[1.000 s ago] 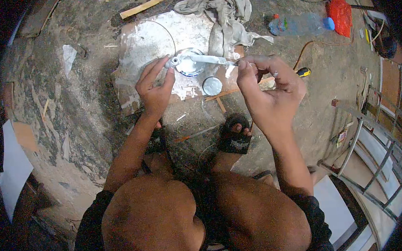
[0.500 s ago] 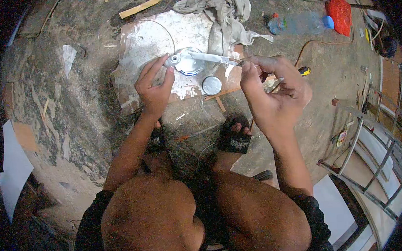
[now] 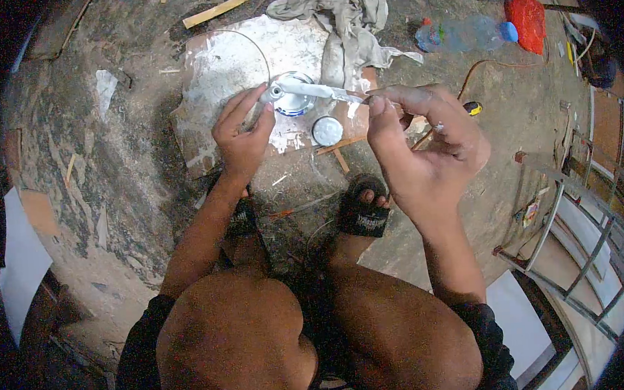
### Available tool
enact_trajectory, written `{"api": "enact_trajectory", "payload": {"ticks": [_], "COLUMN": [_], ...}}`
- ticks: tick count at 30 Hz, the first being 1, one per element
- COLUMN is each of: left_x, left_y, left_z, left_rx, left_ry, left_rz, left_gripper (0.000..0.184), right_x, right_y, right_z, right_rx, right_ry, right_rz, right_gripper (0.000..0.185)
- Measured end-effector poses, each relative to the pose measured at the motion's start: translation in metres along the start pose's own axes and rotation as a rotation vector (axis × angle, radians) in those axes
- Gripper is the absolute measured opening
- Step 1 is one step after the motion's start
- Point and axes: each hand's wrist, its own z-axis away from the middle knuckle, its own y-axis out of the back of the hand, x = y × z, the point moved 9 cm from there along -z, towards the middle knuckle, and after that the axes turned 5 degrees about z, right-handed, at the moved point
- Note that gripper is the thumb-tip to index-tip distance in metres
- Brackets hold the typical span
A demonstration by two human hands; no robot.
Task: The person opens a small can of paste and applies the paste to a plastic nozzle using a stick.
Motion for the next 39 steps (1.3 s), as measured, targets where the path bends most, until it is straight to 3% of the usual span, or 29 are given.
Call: {"api": "enact_trajectory", "payload": {"ticks": [3,39], "left_x": [0.0013,-0.0015], "left_y": [-0.0014,-0.0042], "left_z": [-0.0003,-0.0011], "left_rx": [-0.001,-0.015], "left_ry": [-0.006,0.026], "left_rz": [0.000,0.040], "left_gripper": [0.031,0.033], "right_x": [-0.0044,-0.0083], "right_y": [0.0016,0.0001], "right_z": [-0.0038,-0.0027], "right_rx": [0.078,0.051], "right_ry": [0.090,0.133], "right_rz": [-0.038,-0.025], "right_gripper": [0.005,0.005]}}
